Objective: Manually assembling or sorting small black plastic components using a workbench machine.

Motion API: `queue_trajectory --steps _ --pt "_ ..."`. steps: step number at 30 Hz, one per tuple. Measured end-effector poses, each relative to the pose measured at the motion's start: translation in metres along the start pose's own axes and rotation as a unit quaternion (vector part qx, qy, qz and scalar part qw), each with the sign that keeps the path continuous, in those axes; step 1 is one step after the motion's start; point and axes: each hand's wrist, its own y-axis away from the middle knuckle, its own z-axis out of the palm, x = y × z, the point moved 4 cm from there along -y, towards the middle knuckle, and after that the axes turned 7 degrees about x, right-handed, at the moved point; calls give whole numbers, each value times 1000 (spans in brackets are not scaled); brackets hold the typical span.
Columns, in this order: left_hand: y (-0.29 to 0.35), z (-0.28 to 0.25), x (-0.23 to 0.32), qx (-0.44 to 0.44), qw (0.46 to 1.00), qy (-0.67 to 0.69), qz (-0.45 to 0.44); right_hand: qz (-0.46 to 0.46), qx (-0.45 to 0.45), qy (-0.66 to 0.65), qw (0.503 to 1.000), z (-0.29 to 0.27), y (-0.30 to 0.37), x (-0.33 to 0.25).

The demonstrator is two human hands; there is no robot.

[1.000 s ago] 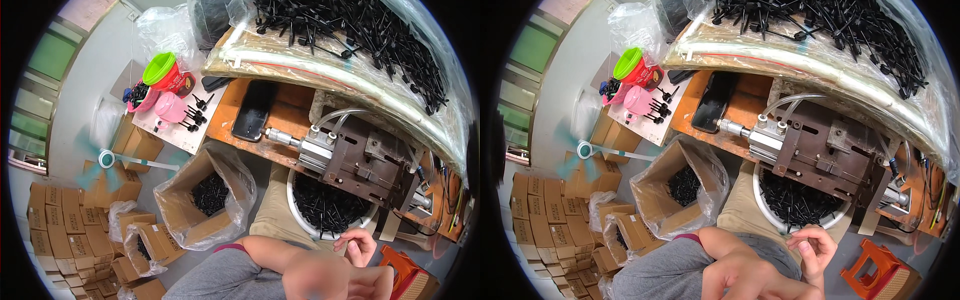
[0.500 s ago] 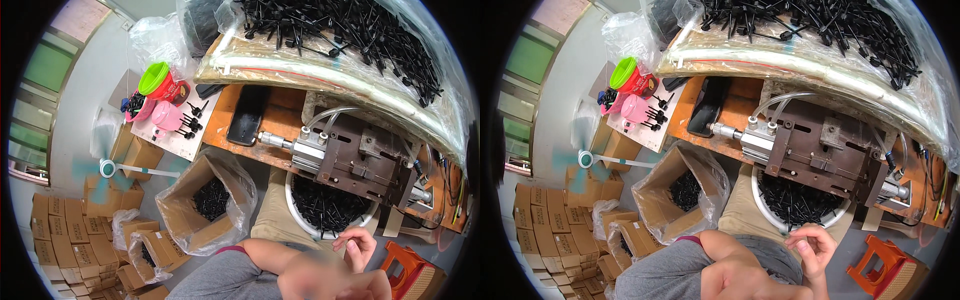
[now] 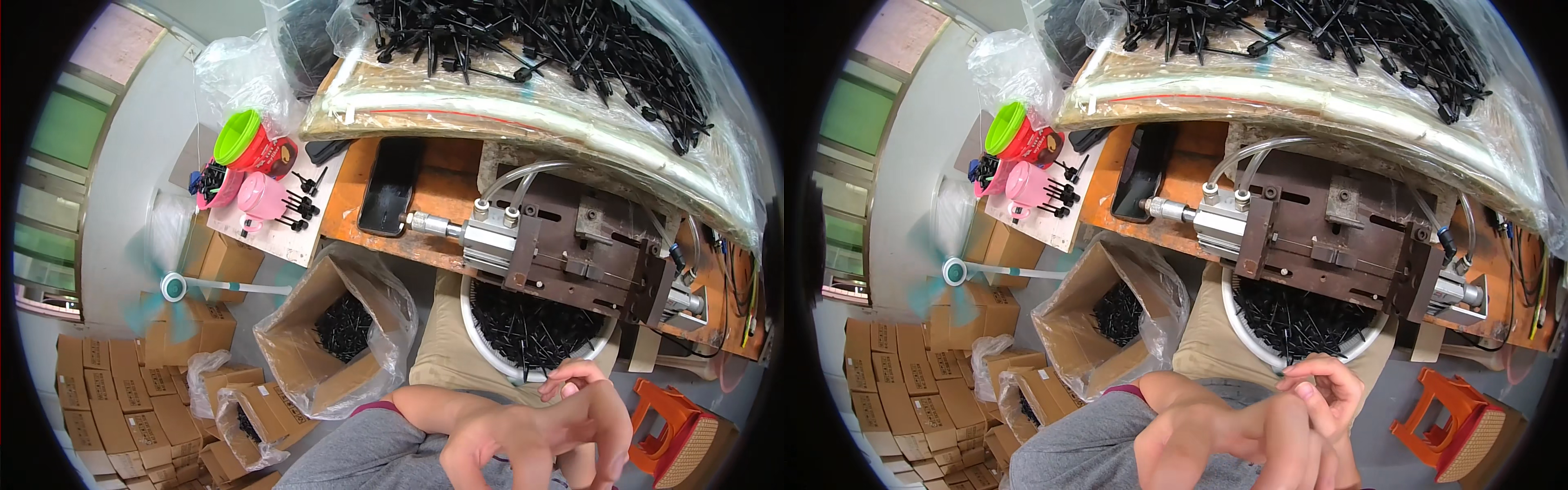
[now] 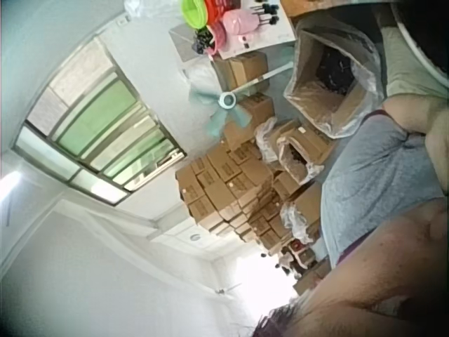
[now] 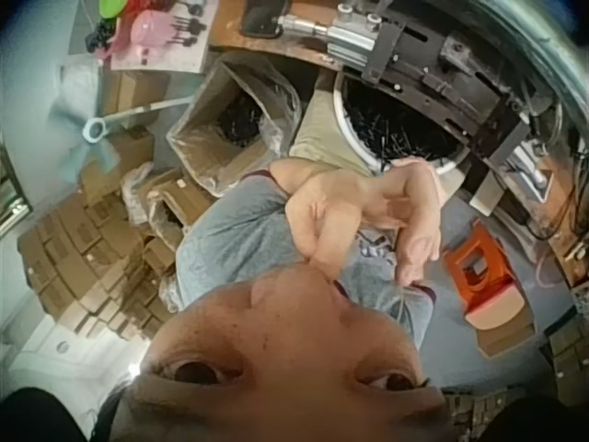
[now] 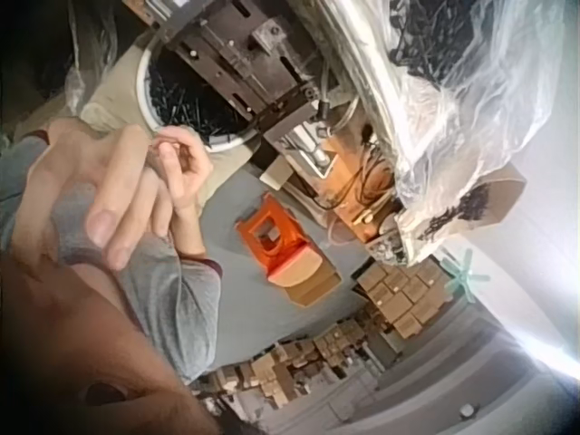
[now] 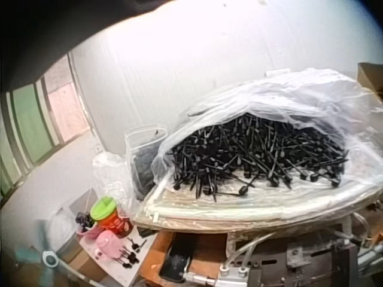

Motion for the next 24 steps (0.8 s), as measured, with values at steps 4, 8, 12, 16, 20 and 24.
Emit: queue_trajectory --steps 4,8,12,16,20,24 --pt "-4 5 26 55 958 -78 -270 14 12 -9 1000 4 0 -4" --pt "-11 -14 26 -140 828 -528 130 19 40 -11 999 5 4 -1" --pt "0 -4 28 -84 515 -778 350 11 46 8 999 10 1 -6" --pt "8 1 35 -16 321 -825 465 13 61 45 997 8 3 -9" --pt "2 5 34 82 224 -827 510 -6 34 25 999 7 0 -9" --pt "6 1 33 132 195 -820 522 -10 23 10 1000 6 -1 -10"
